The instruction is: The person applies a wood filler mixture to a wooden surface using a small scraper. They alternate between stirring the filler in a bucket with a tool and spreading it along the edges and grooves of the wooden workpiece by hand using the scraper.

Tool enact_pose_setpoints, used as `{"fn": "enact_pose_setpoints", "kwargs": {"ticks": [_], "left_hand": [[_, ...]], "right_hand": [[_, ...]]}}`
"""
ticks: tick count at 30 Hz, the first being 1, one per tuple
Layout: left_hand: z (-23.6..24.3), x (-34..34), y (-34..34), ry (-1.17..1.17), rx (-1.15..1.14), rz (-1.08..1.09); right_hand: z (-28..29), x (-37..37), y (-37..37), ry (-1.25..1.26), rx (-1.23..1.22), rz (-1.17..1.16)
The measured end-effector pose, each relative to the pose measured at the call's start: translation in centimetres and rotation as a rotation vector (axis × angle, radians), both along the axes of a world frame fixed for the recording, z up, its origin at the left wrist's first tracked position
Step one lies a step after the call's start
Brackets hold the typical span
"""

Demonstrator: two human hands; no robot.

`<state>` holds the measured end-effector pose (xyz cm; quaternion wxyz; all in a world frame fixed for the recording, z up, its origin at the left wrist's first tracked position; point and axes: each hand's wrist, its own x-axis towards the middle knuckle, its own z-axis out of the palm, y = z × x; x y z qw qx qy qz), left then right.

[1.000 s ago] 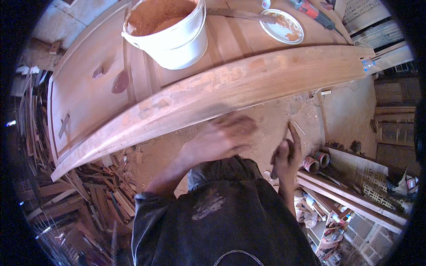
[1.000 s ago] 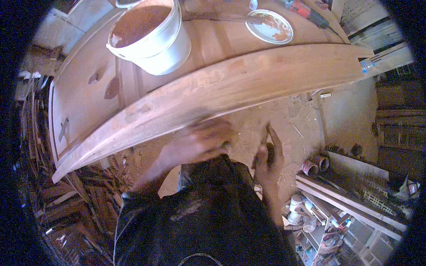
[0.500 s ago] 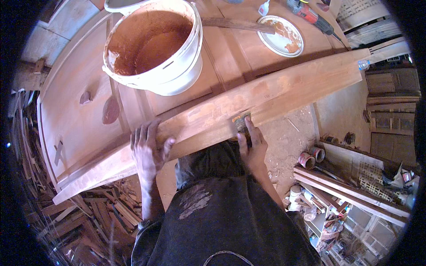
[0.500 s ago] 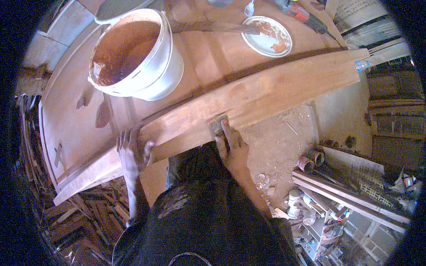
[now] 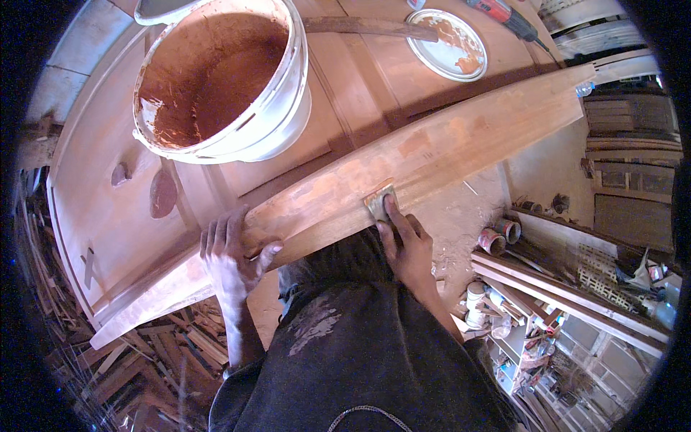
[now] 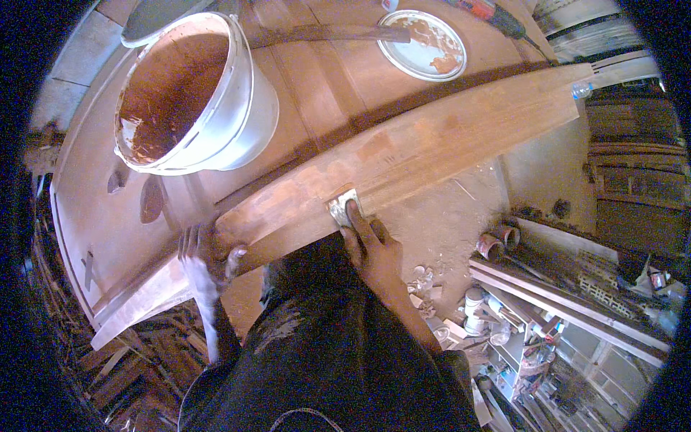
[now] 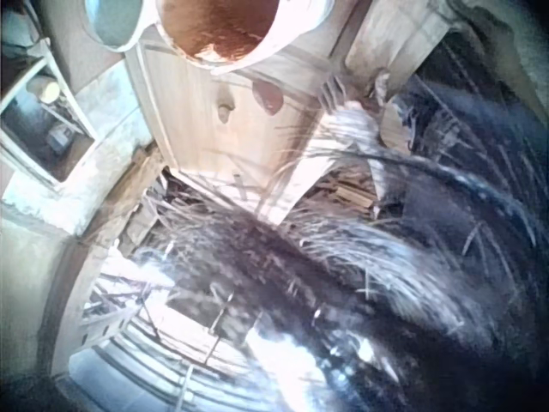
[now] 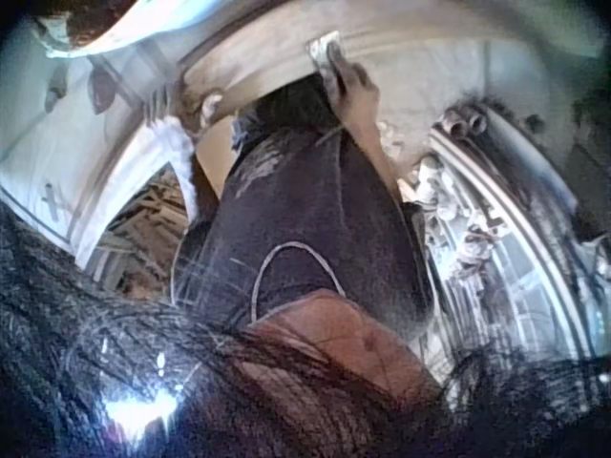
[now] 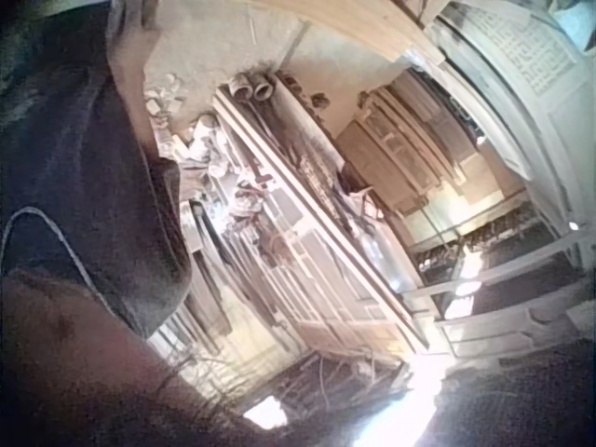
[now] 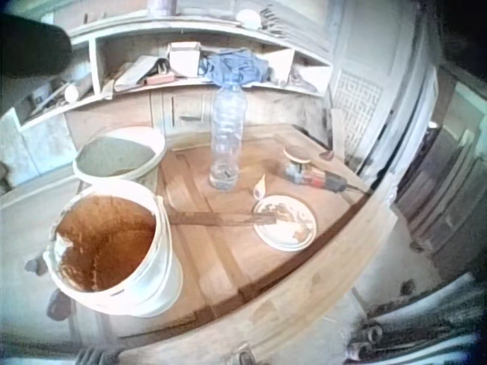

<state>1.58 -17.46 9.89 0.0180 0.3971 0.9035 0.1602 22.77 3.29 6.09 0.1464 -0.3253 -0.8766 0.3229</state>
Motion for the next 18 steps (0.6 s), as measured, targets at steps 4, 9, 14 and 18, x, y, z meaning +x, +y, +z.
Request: {"fn": "enact_pose_setpoints", "kwargs": {"ticks": [4,9,14,18], "left_hand": [[-0.1,-0.4,0.5,-0.008,0.033,0.004],[0.1,-0.2,0.1,-0.038,0.059,0.007],[-0.1,-0.2,-0.1,-0.044,0.071,0.005],[-0.3,-0.2,-0.5,-0.021,0.086,0.004]], "right_hand": [[4.6,0.6,1.6,-0.199,0.108,0.161],[8.2,-2.2,4.9,-0.384,0.453,0.493],[8.9,-1.6,8.9,-0.475,0.513,0.544],[10.5,-0.8,9.5,-0.613,0.428,0.355]]}}
